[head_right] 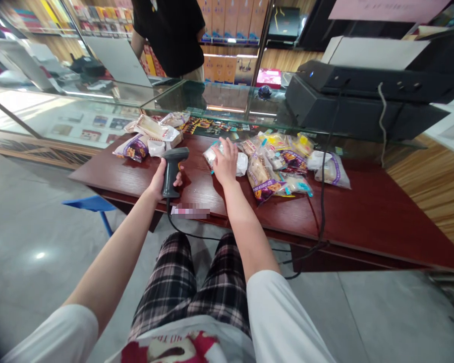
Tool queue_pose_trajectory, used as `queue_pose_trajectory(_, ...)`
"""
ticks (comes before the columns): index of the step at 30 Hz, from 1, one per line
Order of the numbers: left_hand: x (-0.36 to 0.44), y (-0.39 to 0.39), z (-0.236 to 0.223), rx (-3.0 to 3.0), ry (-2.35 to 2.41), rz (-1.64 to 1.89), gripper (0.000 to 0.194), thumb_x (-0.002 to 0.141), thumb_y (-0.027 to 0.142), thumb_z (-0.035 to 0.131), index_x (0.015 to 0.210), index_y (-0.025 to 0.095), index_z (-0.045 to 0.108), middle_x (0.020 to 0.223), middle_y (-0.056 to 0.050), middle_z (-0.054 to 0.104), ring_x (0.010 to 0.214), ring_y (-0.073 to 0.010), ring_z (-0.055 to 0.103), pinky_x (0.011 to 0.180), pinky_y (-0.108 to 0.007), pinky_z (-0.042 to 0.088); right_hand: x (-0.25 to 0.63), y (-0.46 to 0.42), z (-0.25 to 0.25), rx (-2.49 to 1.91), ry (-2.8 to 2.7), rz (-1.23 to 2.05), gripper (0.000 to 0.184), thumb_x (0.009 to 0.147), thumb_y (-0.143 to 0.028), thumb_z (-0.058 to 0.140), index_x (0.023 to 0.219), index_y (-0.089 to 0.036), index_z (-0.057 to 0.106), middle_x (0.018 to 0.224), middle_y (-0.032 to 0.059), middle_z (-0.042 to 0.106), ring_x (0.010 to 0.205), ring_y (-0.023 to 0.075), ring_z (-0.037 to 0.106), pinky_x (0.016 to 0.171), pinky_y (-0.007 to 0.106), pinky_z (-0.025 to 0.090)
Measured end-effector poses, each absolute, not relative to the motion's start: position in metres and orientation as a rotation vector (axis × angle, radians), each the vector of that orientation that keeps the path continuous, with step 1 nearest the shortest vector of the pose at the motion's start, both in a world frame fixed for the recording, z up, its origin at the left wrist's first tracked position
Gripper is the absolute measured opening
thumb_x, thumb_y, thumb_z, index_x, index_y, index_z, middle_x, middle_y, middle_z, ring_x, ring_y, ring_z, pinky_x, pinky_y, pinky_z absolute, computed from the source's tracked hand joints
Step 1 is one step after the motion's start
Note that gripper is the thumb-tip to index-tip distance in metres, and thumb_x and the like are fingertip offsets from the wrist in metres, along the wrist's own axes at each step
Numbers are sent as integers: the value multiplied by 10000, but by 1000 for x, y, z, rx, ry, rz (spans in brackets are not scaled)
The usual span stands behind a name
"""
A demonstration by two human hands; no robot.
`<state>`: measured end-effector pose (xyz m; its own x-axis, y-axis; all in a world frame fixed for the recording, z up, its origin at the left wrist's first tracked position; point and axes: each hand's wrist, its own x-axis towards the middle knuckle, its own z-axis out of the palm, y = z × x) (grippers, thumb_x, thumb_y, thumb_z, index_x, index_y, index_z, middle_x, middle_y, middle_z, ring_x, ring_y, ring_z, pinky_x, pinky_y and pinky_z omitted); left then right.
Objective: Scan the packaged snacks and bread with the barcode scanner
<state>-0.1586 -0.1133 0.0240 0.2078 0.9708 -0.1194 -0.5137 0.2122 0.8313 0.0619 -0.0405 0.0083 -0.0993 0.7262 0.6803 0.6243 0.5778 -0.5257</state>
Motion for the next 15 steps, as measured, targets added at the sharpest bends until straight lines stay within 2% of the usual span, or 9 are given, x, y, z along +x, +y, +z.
queue_pose_trajectory(2, -159, -113, 24, 741, 752, 1193, 675, 963, 630, 213, 888, 98, 622, 546, -32, 560, 367, -105, 471, 483, -258, 455, 60, -43, 8, -1096, -1878, 160, 380, 827, -108, 488, 1107, -270, 688, 1383, 38, 547, 1434, 277, 320, 1229, 590, 42)
queue_pose_trajectory(5, -160, -112, 26, 705, 736, 1206, 682, 967, 626, 187, 891, 101, 615, 551, -25, 552, 367, -99, 463, 484, -257, 456, 57, -45, 2, -1112, -2058, 197, 340, 823, -131, 518, 1086, -259, 691, 1284, 56, 626, 1333, 289, 462, 1225, 598, 40)
queue_pose_trajectory(9, -161, -110, 27, 655, 721, 1220, 677, 955, 649, 209, 900, 107, 612, 556, -14, 541, 370, -87, 453, 477, -245, 454, 54, -45, -6, -1233, -2119, 164, 324, 833, -154, 540, 1125, -216, 663, 1299, 99, 611, 1269, 308, 516, 1211, 612, 49)
queue_pose_trajectory(15, -163, -108, 23, 691, 752, 1241, 670, 932, 682, 257, 908, 111, 607, 574, -17, 557, 393, -85, 472, 498, -240, 477, 55, -40, -7, -1365, -1975, 34, 250, 800, -152, 567, 1032, -201, 645, 1157, 120, 613, 1178, 309, 537, 1196, 566, 188)
